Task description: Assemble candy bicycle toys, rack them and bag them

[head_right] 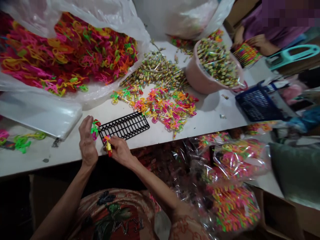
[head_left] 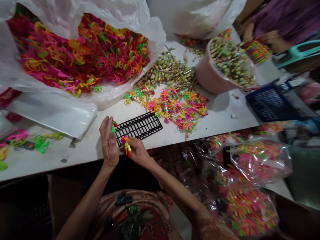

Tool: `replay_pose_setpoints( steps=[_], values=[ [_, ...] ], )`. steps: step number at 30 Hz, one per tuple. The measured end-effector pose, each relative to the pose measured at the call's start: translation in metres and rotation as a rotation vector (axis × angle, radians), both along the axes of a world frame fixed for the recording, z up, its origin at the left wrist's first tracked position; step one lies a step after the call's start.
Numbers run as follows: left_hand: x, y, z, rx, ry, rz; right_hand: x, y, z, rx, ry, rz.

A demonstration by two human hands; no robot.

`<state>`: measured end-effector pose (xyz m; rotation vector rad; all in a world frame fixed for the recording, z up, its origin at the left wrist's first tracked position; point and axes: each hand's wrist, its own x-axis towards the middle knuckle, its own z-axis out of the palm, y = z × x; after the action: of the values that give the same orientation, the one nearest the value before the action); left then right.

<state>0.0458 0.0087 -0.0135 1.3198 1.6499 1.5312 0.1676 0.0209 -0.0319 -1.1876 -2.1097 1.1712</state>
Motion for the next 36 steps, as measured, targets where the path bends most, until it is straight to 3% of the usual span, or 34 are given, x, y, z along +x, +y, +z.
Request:
replay_pose_setpoints(
  steps=[4,11,13,16,17,20,23,26,30,33,36],
  values=[
    [0.001,-0.003,-0.004,0.023,-0.031,-0.010,0.002,0.005,-0.001,0.020,-0.061,0.006],
    [0.005,-0.001,-0.008,-0.005,0.130,-0.100,-0.007,0.002,0.005,0.070,-0.333,0.095],
    [0.004,-0.002,-0.008,-0.023,0.120,-0.095,-0.006,0.014,0.010,0.034,-0.316,0.157],
    [0.002,-0.003,-0.004,-0.066,0.072,-0.092,0.003,0.060,0.023,-0.036,-0.230,0.312],
    [0.001,-0.003,-0.002,-0.072,0.060,-0.088,0.006,0.082,0.028,-0.014,-0.240,0.271],
    [-0.001,0.001,0.000,-0.074,0.069,-0.109,0.006,0.145,0.036,0.190,-0.464,-0.185],
    [-0.002,0.008,-0.002,-0.099,0.108,-0.172,-0.003,0.180,0.034,0.238,-0.644,-0.224],
    [-0.003,0.012,-0.006,-0.113,0.099,-0.173,-0.003,0.175,0.027,0.238,-0.644,-0.179],
    [-0.002,0.012,-0.005,-0.133,0.057,-0.139,0.015,0.138,0.020,0.201,-0.414,-0.288],
    [-0.004,0.011,-0.002,-0.152,0.027,-0.140,0.022,0.108,0.013,-0.019,-0.074,-0.310],
    [-0.006,0.011,0.002,-0.162,0.026,-0.153,0.013,0.086,0.004,-0.265,0.200,-0.300]
  ],
)
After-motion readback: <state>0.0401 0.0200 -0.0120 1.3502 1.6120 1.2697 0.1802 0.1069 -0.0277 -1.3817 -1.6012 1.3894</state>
